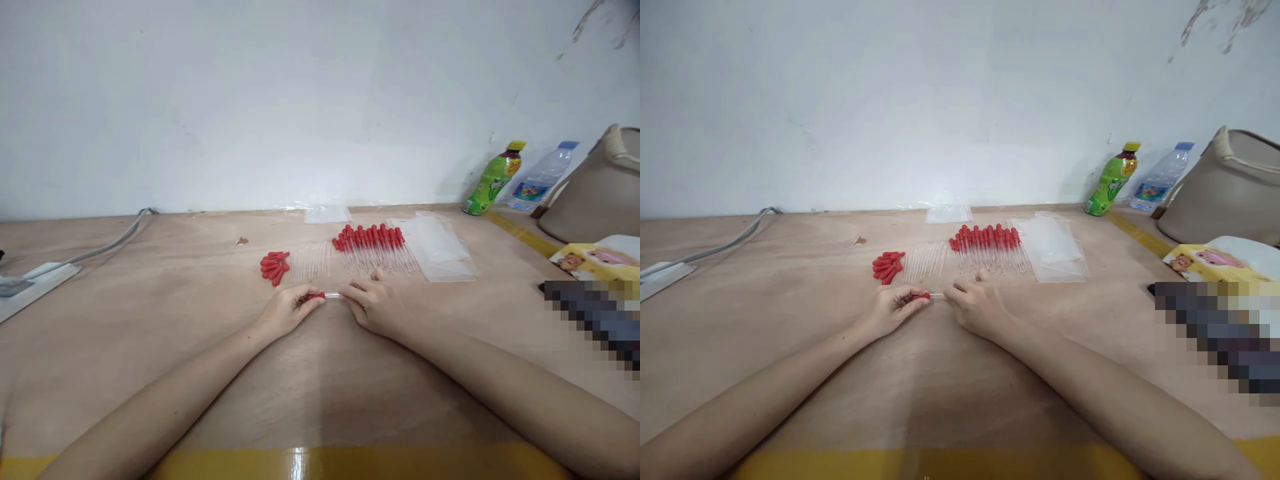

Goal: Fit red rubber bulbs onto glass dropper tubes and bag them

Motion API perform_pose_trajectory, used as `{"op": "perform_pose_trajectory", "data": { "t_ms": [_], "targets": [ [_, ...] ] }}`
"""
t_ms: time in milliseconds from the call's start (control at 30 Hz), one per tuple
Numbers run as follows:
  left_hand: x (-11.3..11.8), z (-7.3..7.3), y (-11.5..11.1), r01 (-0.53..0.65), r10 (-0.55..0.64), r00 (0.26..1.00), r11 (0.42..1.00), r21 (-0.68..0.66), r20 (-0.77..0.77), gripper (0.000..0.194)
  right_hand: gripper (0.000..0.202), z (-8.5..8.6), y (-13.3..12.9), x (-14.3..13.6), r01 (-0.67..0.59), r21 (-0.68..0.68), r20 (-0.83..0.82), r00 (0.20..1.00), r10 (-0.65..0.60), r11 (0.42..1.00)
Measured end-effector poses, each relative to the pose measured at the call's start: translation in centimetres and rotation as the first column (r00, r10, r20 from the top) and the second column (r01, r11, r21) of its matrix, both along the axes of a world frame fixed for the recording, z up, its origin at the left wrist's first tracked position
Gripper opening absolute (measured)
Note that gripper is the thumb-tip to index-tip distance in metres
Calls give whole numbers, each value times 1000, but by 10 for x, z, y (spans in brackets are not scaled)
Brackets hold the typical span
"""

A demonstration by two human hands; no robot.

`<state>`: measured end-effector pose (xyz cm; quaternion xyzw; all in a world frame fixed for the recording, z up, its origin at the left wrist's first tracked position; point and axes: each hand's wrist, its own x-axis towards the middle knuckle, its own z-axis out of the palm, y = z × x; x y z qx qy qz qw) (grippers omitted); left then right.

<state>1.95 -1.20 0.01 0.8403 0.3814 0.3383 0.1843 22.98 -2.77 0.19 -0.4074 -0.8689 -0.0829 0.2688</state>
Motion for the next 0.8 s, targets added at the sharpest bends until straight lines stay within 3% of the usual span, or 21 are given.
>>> {"op": "perform_pose_trajectory", "data": {
  "t_ms": [133,267,500,800],
  "targets": [
    [-1,0,2,-4,1,999,999,50,50,23,20,0,8,7,-88,-117,-123,990,73,989],
    [-1,1,4,-5,4,1000,1000,9,11,20,17,0,10,10,-122,-182,-160,983,93,976],
    [-1,-1,0,43,-42,999,998,-53,11,20,20,-8,10,11,-177,-65,-102,980,170,982],
    [-2,-4,0,52,-52,999,997,-59,-6,20,26,-8,7,6,-139,-16,-24,990,139,990]
  ]
}}
